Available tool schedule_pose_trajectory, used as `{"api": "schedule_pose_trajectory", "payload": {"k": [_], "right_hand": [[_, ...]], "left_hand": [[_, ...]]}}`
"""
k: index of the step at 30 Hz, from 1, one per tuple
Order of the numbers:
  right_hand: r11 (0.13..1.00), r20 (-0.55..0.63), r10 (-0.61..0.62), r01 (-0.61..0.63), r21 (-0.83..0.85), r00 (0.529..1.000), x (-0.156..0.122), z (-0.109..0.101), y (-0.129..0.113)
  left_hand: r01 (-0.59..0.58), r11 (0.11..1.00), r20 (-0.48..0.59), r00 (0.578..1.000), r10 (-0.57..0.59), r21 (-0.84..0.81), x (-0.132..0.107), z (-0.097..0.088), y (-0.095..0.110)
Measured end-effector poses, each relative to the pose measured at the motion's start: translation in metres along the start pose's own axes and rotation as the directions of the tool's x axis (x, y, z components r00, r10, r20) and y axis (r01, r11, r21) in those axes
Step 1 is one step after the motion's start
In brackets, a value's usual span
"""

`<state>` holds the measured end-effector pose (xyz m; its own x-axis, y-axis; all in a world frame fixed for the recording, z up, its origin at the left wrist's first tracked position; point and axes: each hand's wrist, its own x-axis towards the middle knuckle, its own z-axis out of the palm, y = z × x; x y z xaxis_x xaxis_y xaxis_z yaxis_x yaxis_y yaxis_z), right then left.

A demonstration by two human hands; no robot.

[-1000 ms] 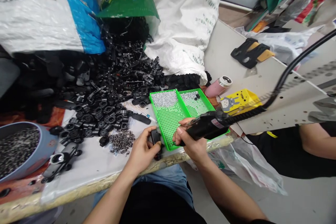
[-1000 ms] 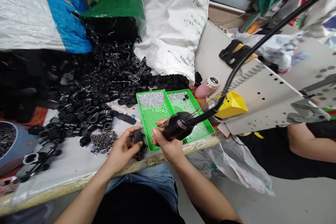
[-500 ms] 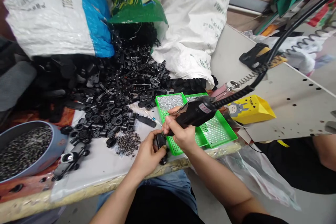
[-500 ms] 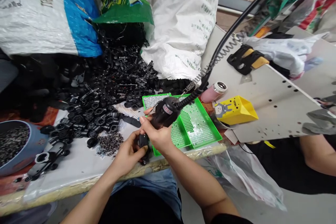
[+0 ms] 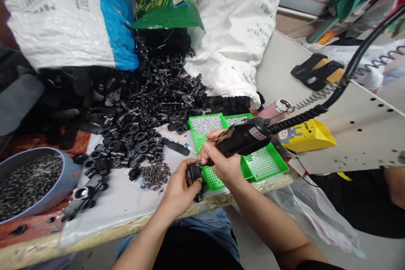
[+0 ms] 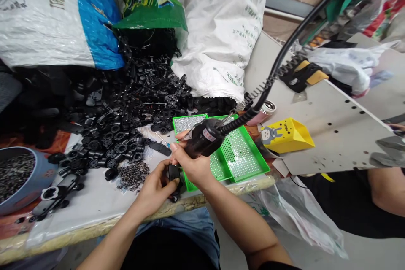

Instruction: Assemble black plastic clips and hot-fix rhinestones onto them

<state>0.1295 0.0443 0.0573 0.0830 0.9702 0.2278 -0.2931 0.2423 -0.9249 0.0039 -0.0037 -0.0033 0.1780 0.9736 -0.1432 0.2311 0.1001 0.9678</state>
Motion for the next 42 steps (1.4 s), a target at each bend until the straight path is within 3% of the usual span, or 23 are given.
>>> {"api": "schedule_pose_trajectory", "payload": {"k": [4,9,16,22,27,33,37,42], "right_hand": [[1.0,0.014,0.003,-0.003,0.008,1.0,0.0,-0.001,-0.001],[1.0,0.003,0.012,-0.012,0.028,1.0,-0.003,-0.001,-0.004],[0.995,0.034,-0.079,0.077,0.059,0.996,-0.006,0.0,-0.014],[0.995,0.06,-0.078,0.073,0.074,0.995,-0.01,0.001,-0.022],[0.992,0.113,-0.103,0.093,0.091,0.988,-0.015,0.001,-0.022],[0.998,0.104,-0.063,0.059,0.038,0.993,-0.016,-0.001,-0.022],[0.997,0.128,-0.076,0.074,0.022,0.989,-0.016,-0.002,-0.024],[0.999,0.095,-0.053,0.053,0.002,0.994,-0.016,-0.002,-0.025]], "left_hand": [[0.011,1.0,0.024,1.0,-0.012,0.007,-0.002,0.001,-0.003],[0.031,0.999,-0.022,0.999,-0.031,0.024,0.0,0.002,-0.006],[-0.081,0.989,-0.08,0.993,0.092,0.121,0.0,-0.006,0.003],[-0.14,0.951,-0.07,0.984,0.165,0.275,-0.005,-0.01,0.018],[-0.135,0.864,-0.078,0.978,0.196,0.485,-0.01,-0.006,0.028],[-0.028,0.712,-0.051,0.995,0.09,0.702,-0.009,-0.005,0.04],[-0.01,0.633,-0.006,1.0,0.024,0.774,-0.007,-0.006,0.047],[-0.033,0.613,0.009,0.999,0.042,0.789,-0.007,-0.007,0.047]]}}
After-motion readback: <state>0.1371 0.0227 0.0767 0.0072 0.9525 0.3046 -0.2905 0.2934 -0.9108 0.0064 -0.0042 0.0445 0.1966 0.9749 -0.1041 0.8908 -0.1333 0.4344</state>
